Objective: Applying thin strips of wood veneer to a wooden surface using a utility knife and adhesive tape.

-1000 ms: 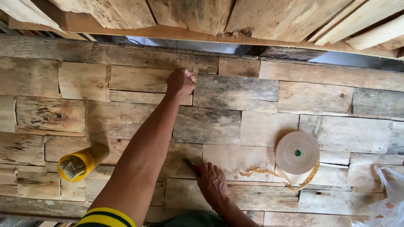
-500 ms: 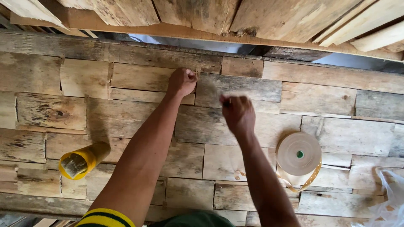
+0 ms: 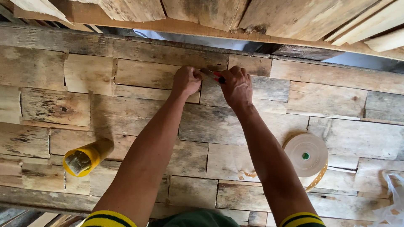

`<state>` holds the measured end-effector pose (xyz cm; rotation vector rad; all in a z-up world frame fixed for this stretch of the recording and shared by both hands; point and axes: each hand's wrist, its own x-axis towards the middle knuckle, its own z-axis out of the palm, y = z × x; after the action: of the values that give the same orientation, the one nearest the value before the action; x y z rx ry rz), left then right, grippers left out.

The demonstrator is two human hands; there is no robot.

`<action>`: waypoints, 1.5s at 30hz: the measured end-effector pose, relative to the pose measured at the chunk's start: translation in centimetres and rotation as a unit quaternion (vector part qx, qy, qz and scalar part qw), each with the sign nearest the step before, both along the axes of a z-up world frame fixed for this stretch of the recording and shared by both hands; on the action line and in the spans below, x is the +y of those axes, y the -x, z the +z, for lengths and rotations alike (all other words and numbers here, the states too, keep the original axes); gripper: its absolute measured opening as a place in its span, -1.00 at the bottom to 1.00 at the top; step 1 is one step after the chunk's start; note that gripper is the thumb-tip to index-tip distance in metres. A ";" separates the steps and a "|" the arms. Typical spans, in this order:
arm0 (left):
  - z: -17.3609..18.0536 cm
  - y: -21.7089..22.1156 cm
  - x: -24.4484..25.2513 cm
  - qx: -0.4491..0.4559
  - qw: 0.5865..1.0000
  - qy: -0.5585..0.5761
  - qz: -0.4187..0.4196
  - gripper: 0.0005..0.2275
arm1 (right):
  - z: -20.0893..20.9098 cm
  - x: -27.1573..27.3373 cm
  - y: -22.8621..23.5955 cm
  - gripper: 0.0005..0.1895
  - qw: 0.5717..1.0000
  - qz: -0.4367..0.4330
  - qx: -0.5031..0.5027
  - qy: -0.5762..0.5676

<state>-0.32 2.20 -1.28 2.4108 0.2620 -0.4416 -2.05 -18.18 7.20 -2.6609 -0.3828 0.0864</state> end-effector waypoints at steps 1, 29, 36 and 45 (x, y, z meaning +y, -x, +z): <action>0.2 -0.1 0.0 -0.001 1.000 0.000 0.000 -0.76 | 0.0 0.1 0.0 -0.81 1.000 0.000 -0.001 0.000; 1.9 0.4 -0.1 0.008 0.999 0.024 0.037 -0.80 | 0.0 -1.2 0.3 -0.83 0.999 0.031 -0.032 0.000; 1.1 0.6 0.5 -0.006 0.999 0.041 0.026 -0.81 | 0.6 -1.1 0.8 -0.86 1.000 0.000 0.004 0.017; -1.3 1.5 2.1 -0.127 0.952 0.270 0.071 -0.78 | -0.1 -5.4 3.8 -0.76 0.971 -0.072 0.176 0.143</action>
<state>-1.84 4.27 -2.57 1.8693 0.1712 -0.1095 -5.86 -23.56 7.10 -2.8645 -0.0636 0.6003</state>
